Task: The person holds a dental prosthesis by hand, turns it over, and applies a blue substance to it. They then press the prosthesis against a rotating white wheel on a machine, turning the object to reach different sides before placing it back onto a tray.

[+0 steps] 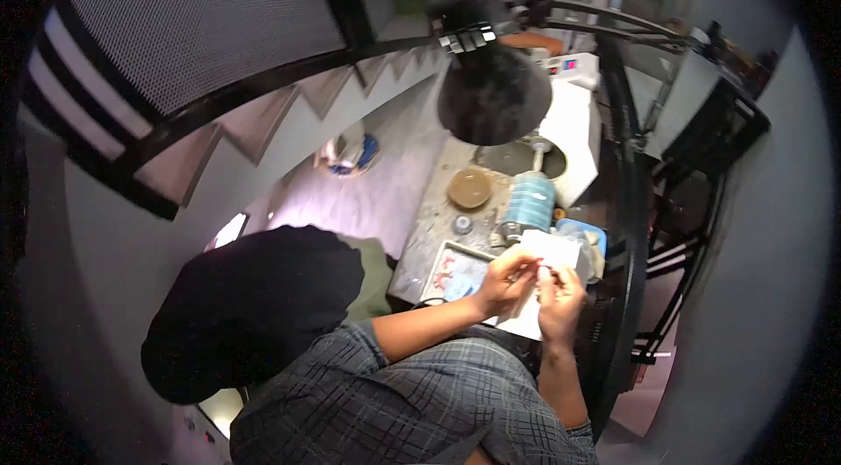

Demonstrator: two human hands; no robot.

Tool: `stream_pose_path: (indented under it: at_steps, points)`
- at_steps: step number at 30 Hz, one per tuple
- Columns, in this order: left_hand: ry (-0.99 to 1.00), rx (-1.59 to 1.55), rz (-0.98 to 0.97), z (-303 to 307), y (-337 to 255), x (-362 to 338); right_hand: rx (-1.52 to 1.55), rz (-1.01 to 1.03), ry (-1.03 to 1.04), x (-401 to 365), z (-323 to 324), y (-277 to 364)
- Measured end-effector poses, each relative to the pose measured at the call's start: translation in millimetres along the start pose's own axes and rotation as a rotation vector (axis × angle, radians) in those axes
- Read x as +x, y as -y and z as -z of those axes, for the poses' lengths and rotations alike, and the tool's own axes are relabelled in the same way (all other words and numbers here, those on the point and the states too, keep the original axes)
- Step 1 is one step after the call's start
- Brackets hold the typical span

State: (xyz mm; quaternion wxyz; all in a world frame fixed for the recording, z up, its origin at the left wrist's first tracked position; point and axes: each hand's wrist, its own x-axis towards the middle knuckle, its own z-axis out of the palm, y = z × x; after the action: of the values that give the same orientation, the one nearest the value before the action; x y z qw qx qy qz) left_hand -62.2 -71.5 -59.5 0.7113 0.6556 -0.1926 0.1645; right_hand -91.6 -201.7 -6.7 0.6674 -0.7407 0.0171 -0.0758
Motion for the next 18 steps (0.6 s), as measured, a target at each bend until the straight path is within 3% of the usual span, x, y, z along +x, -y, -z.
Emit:
stream_pose_path:
  at_steps: [6,9,18]
  points:
    - [0.025,-0.001,0.056,4.7,-19.7,4.7,0.02,0.055,-0.01,2.2,-1.8,-6.6]
    - [-0.023,0.016,-0.064,2.7,-18.1,8.0,0.001,0.066,-0.009,1.7,-4.5,1.7]
    - [0.037,-0.045,0.039,5.5,-17.8,6.5,-0.019,0.034,0.002,1.3,-1.6,-0.2]
